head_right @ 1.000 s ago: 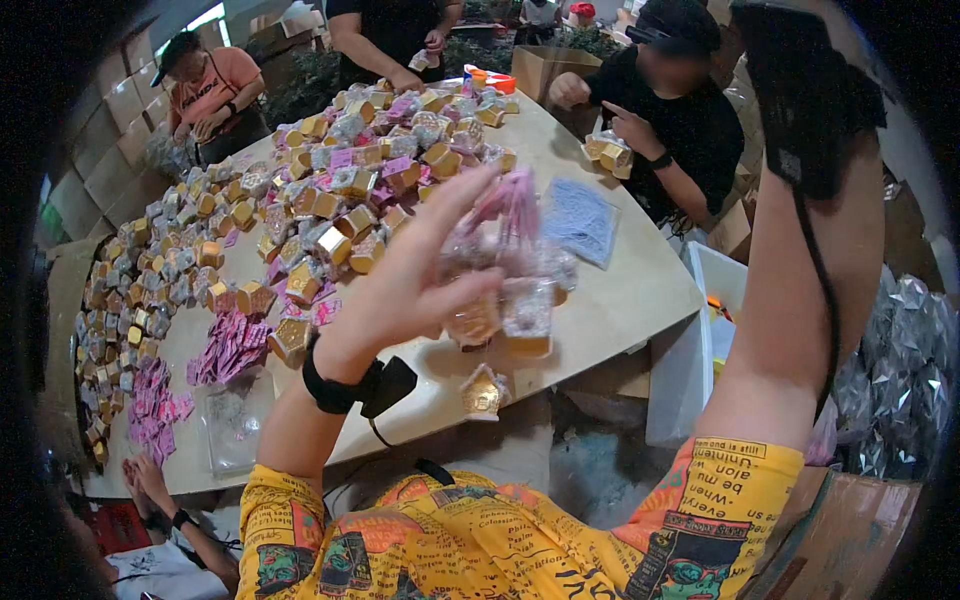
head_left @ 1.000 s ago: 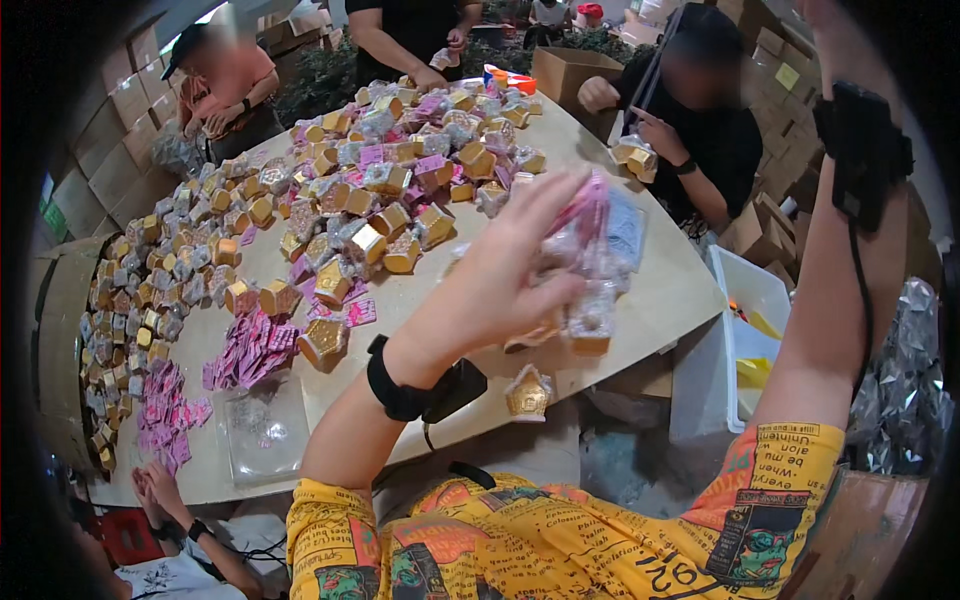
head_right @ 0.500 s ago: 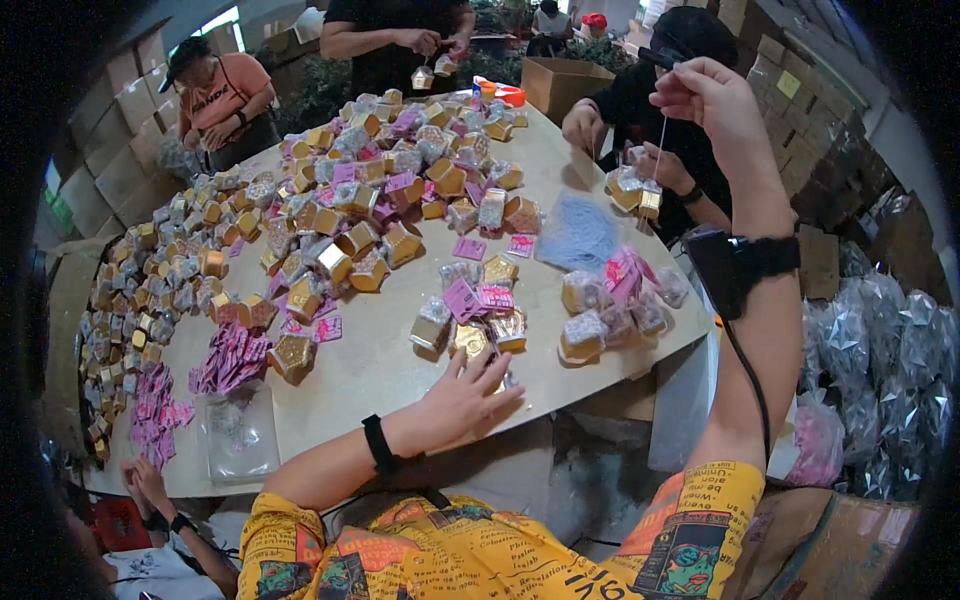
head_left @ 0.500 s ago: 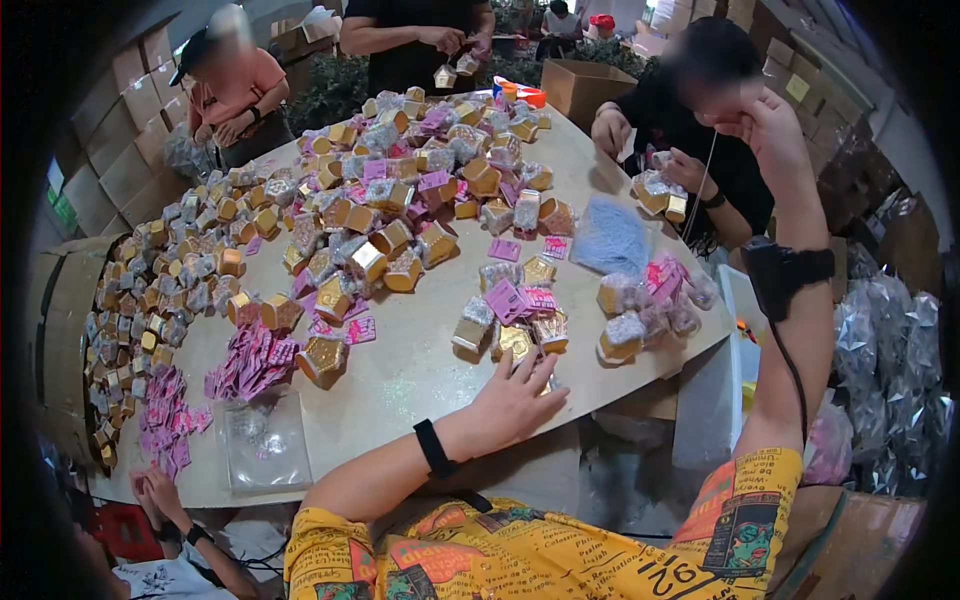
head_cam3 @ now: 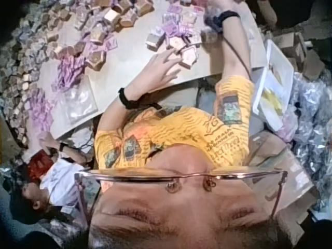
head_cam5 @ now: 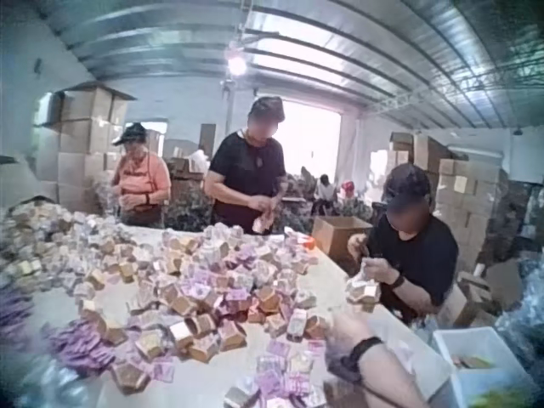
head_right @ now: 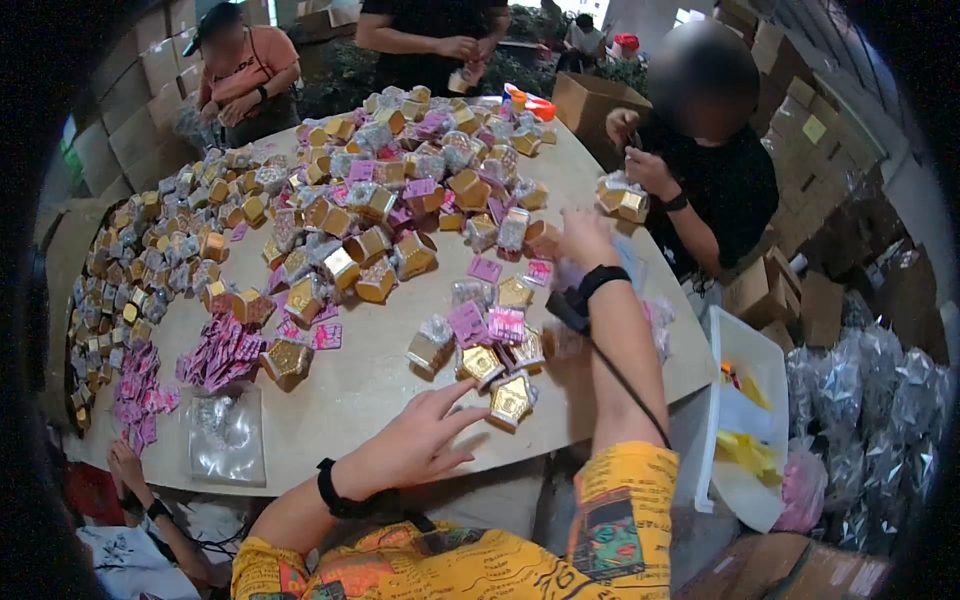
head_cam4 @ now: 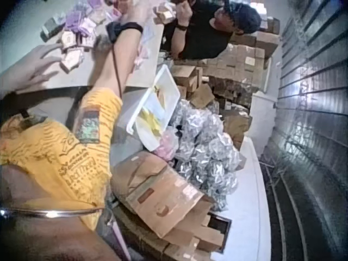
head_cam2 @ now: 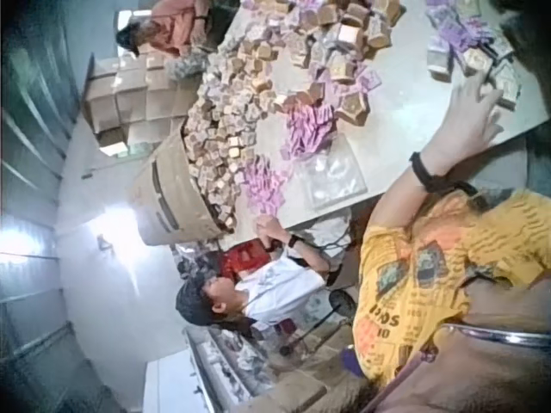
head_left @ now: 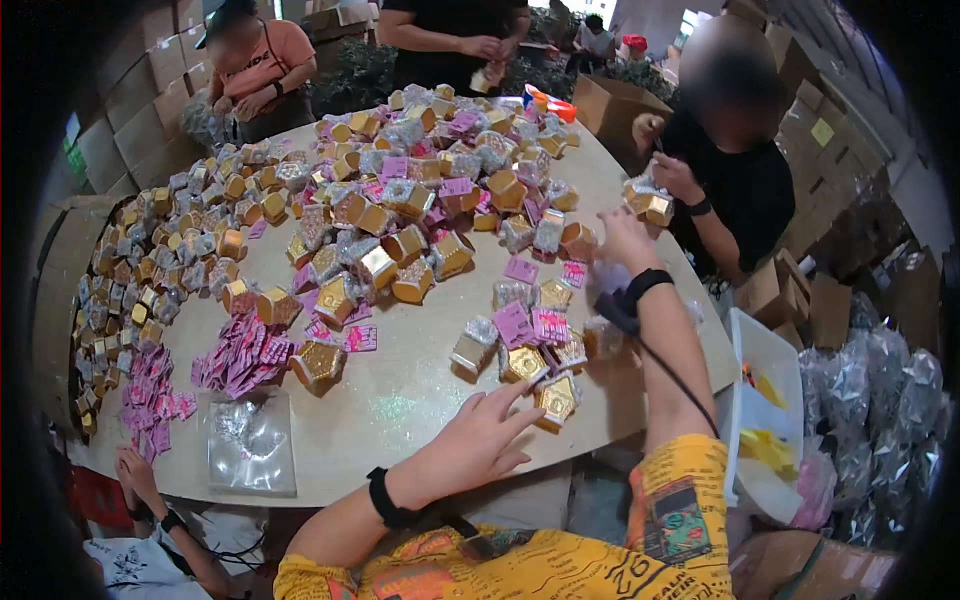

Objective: The person sits at a table and repeatedly picks up small, gold-wrapped items and pink packets. They place the items into clear plastic bags and tie them shut with pink ribbons. The person works alongside others in a warehouse setting, handling items one at a time.

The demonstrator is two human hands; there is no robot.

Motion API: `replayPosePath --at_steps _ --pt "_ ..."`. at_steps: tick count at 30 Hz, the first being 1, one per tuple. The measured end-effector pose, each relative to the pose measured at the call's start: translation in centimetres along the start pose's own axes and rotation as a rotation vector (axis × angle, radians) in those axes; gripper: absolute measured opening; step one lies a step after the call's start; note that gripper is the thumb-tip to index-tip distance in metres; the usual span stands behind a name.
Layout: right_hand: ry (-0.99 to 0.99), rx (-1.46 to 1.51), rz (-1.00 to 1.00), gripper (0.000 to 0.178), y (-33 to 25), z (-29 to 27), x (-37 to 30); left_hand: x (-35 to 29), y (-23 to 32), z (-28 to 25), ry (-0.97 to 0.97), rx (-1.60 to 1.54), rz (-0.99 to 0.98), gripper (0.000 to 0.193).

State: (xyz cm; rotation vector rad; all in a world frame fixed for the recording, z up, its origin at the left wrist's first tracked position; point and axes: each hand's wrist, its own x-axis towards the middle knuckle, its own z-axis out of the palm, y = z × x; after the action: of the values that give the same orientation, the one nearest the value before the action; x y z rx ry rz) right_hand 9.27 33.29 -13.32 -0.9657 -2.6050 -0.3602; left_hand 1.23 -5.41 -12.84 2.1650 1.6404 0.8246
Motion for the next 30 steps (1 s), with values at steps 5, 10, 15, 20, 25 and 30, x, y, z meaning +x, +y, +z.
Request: replayPosePath --at_steps 5,10,15,20,25,30 --pt "-0.255 0.135 0.175 0.034 -3.6 2.4 1.8 -2.0 -1.5 -2.0 0.093 -0.415 -0.254 0.040" --pt "-0.090 0.470 0.135 0.047 -4.0 -4.1 4.3 -0.8 -5.0 -2.1 0.253 -1.370 -0.519 0.044" --pt "-0.213 1.236 -0.160 0.046 -11.9 -10.5 0.9 1.5 -6.1 -3.0 0.485 -1.930 -0.565 0.070" --pt "-0.446 1.246 -0.565 0.054 -18.7 -11.3 -7.3 0.2 -9.9 -2.2 0.751 -2.091 -0.539 0.050" --pt "-0.700 1.253 -0.854 0.051 -20.4 -10.5 -6.9 -4.1 -11.8 -0.4 1.045 -1.850 -0.584 0.020" --pt "-0.174 0.218 -0.565 0.023 -13.0 -3.2 2.4 -4.6 -8.2 -3.1 1.061 -1.835 -0.611 0.022"
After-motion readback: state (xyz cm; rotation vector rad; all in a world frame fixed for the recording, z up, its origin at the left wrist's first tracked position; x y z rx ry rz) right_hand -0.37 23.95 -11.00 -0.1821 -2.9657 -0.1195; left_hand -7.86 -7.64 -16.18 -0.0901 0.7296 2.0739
